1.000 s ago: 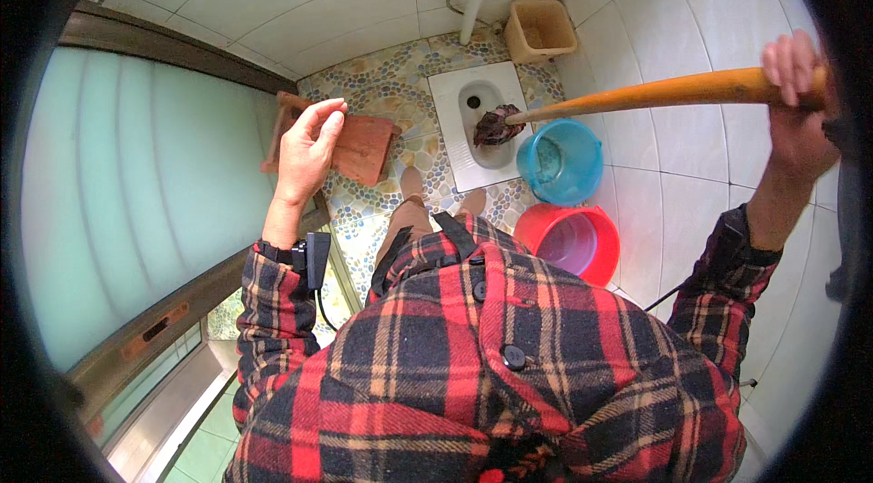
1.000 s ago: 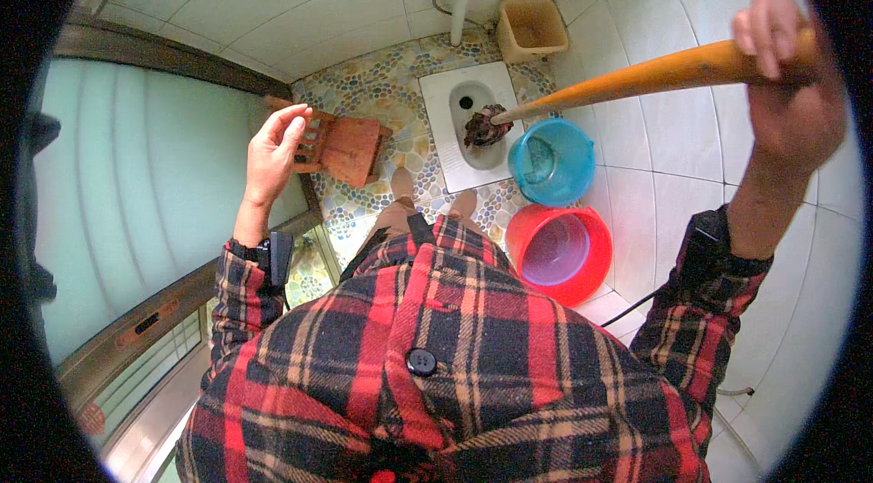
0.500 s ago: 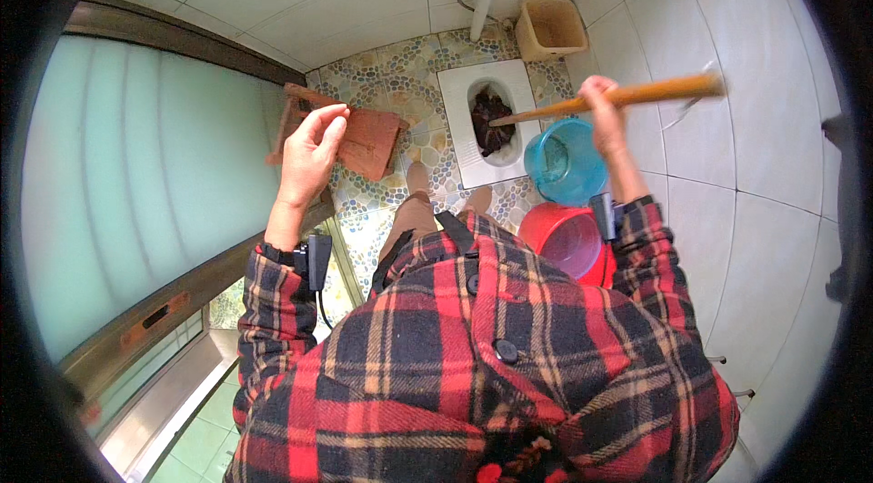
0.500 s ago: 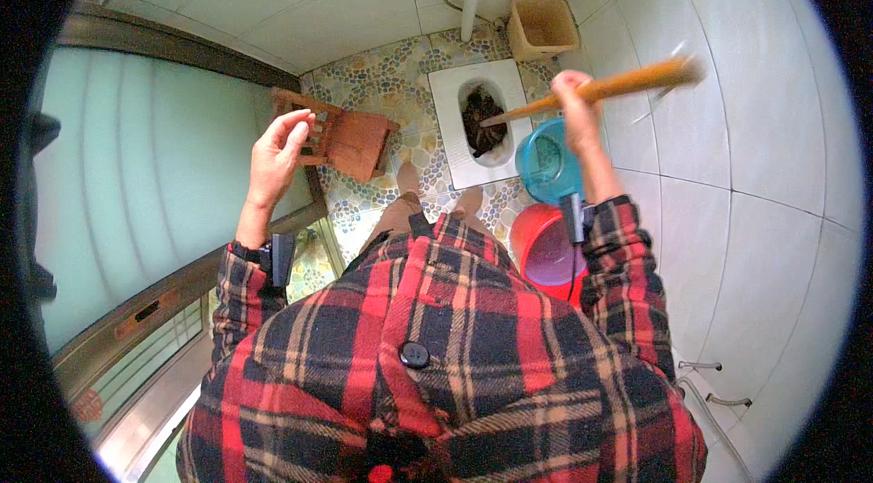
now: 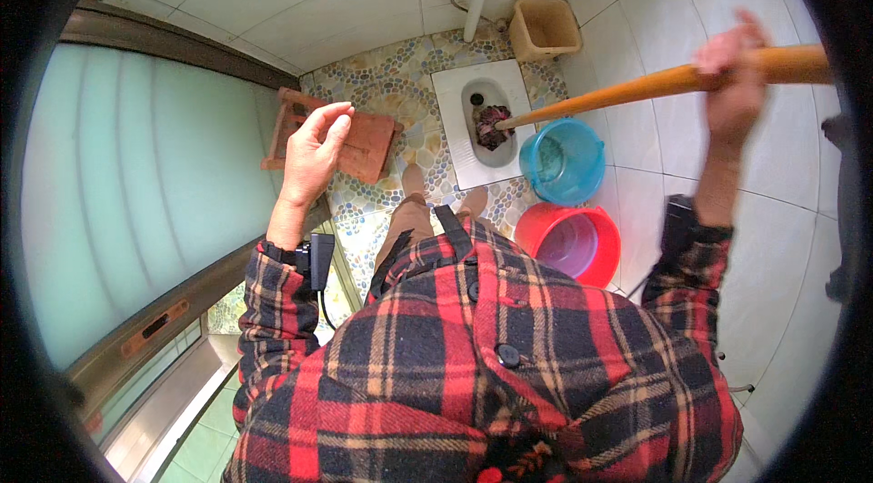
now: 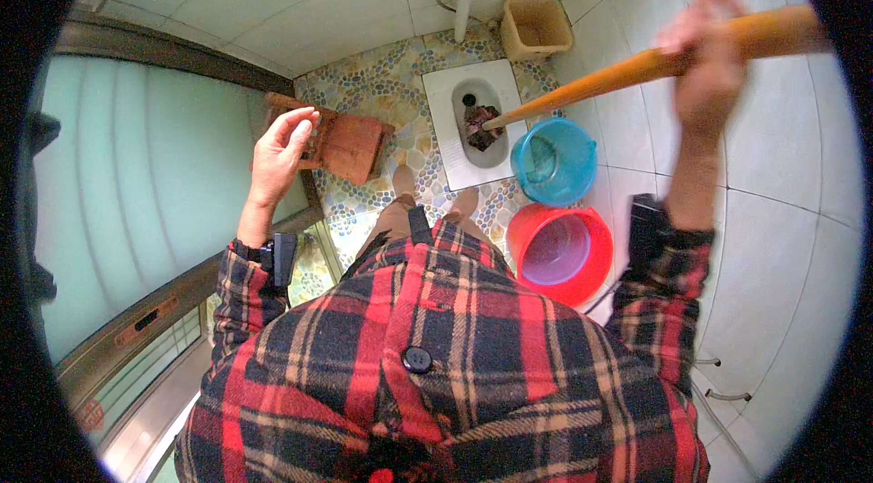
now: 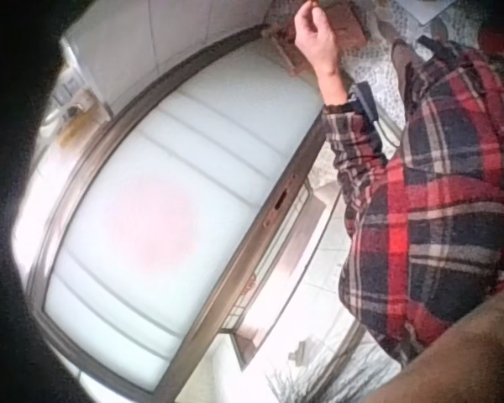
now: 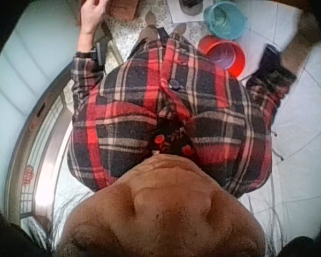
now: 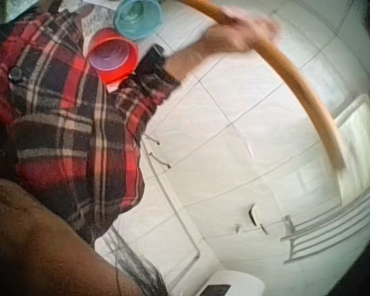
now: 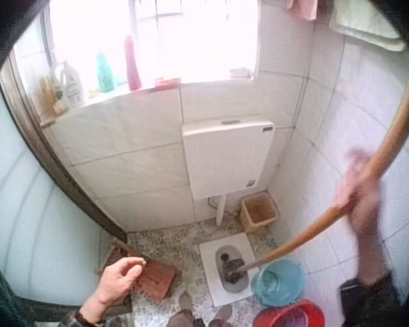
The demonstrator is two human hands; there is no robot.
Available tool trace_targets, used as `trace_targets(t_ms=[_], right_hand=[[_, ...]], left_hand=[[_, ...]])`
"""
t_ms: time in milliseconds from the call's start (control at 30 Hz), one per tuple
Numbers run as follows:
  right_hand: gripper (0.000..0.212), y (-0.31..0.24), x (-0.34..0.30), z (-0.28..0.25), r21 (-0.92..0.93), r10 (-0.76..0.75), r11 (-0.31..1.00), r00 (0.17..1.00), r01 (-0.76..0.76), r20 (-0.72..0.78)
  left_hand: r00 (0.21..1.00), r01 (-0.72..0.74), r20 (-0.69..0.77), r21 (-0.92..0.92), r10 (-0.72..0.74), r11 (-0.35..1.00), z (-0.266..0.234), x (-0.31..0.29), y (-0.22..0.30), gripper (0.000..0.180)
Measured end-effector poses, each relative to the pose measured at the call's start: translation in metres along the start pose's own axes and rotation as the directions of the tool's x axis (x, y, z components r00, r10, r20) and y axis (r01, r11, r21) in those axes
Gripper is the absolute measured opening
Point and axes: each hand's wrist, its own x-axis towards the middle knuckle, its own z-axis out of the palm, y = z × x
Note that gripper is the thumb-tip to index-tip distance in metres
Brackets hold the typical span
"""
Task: The person walks from a shop counter into a bathroom and uses a long-handled brush to scrub a squat toilet. They repeatedly dip the brush into a blue bucket of water and scrub the bowl, then flush the toilet by lifting the cistern lid.
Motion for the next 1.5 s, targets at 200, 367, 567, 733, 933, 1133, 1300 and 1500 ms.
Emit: trace_targets(t_ms=[200, 367, 567, 733, 933, 1133, 1300, 1500], right_hand=[[0.022, 0.209, -0.14, 0.003, -0.269, 0.573, 0.762, 0.807, -0.589, -0.146], [0.019, 0.161, -0.054, -0.016, -0.017, 0.472, 0.865, 0.824, -0.502, -0.312], [0.017, -0.044, 0.04, -0.006, -0.016, 0.061, 0.998, 0.977, -0.059, 0.206], [0.026, -0.069, 0.041, -0.006, 0.014, -0.173, 0.985, 0.955, 0.175, 0.243], [0.032, 0.16, -0.086, 0.014, -0.304, 0.327, 0.88, 0.929, -0.366, -0.171], [0.025, 0.194, -0.095, -0.011, -0.298, 0.51, 0.762, 0.816, -0.575, -0.271], [0.025, 0.04, 0.021, -0.006, -0.063, 0.212, 0.977, 0.97, -0.205, 0.117], [0.03, -0.095, 0.042, 0.026, -0.064, -0.081, 0.99, 0.865, 0.129, 0.496]], left_hand=[[0.997, 0.076, -0.008, 0.077, -0.076, 0.994, -0.003, -0.006, -0.004, 0.025], [0.999, 0.045, -0.012, 0.062, -0.045, 0.997, -0.007, -0.001, -0.005, 0.025], [1.0, -0.013, -0.01, 0.064, 0.013, 0.998, -0.006, 0.004, 0.002, 0.025], [1.0, 0.008, -0.001, 0.033, -0.008, 0.999, -0.003, 0.008, 0.004, 0.025], [0.997, 0.071, -0.006, 0.058, -0.07, 0.996, -0.007, 0.005, -0.001, 0.025], [0.989, 0.147, -0.054, 0.149, -0.141, 0.978, -0.014, 0.005, -0.007, 0.025], [0.998, 0.054, -0.025, 0.022, -0.053, 0.998, -0.013, 0.01, -0.006, 0.025], [1.0, 0.024, -0.011, 0.015, -0.024, 1.0, -0.011, 0.013, 0.001, 0.025]])
